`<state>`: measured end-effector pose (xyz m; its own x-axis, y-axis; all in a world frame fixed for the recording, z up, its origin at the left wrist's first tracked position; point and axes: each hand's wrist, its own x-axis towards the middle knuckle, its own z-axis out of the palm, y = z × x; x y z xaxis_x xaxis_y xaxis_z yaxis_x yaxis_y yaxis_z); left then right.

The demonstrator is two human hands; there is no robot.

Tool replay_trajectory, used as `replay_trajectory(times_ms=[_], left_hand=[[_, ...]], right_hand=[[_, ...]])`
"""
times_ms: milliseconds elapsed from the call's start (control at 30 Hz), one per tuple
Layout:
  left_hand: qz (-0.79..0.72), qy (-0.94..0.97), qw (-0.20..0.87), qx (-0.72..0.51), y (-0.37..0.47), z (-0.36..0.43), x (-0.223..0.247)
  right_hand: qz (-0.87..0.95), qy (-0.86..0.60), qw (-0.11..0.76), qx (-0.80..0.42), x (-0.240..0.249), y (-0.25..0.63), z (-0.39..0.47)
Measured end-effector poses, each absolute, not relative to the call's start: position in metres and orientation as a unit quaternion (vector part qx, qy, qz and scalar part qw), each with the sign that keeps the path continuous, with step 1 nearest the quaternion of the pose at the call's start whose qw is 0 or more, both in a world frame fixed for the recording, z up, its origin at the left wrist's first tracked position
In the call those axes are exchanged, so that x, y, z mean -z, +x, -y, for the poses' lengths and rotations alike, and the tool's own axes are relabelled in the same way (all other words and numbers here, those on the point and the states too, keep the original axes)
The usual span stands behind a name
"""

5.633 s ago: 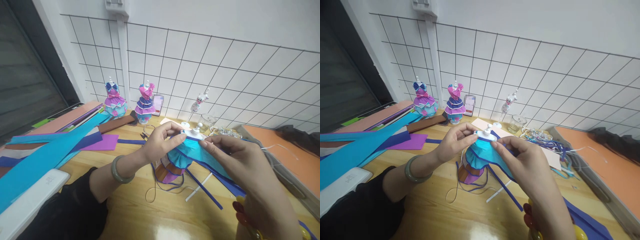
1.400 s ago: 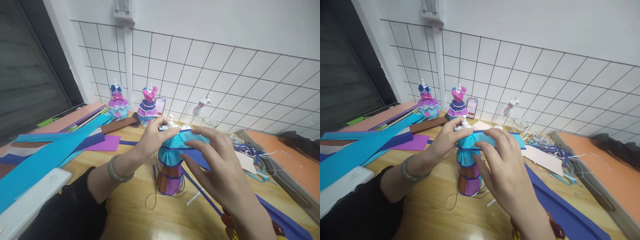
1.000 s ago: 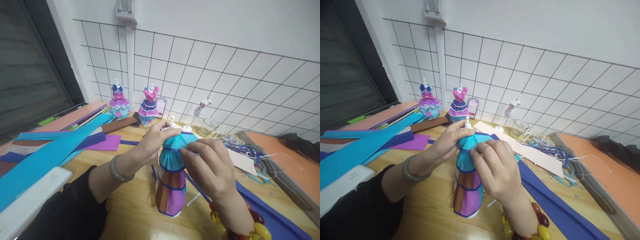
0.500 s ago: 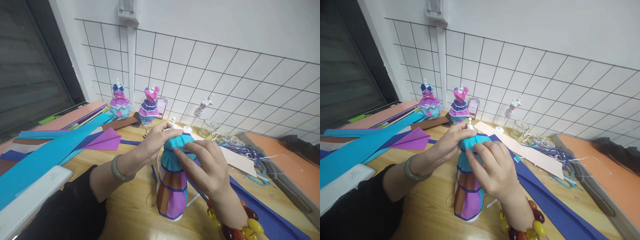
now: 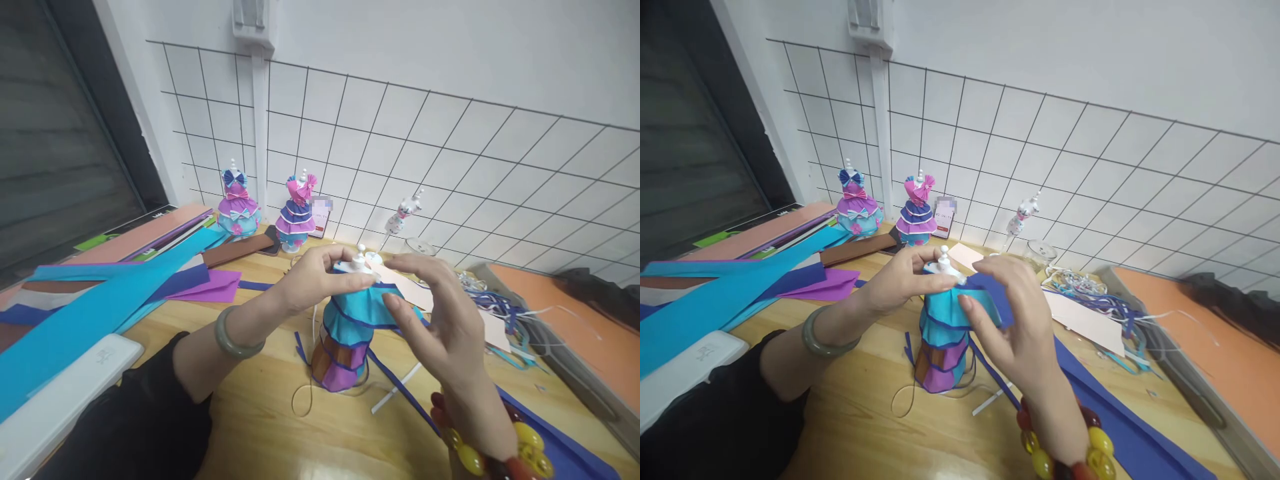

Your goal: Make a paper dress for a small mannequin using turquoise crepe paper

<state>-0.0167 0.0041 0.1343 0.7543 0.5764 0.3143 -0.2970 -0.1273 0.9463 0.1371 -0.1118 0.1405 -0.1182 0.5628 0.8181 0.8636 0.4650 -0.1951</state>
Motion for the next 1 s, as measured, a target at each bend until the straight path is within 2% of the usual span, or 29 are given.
replay_trajectory(times_ms=[133, 233, 667, 1000], left_hand=[[-0.079, 0.688, 0.654, -0.306, -0.018, -0.006, -0.136], [-0.061, 0.692, 0.654, -0.3, -0.017, -0.009, -0.134], [-0.037, 0.715, 0.65, -0.255, -0.023, -0.011, -0.135], [-0.026, 0.721, 0.655, -0.223, -0.026, -0.018, -0.133]], right_hand=[[0.724, -0.541, 0.426, 0.038, -0.145, 0.146, 0.116], [0.72, -0.535, 0.443, 0.004, -0.144, 0.147, 0.119], [0.745, -0.511, 0.423, 0.075, -0.148, 0.138, 0.123], [0.737, -0.51, 0.443, 0.009, -0.148, 0.139, 0.127]])
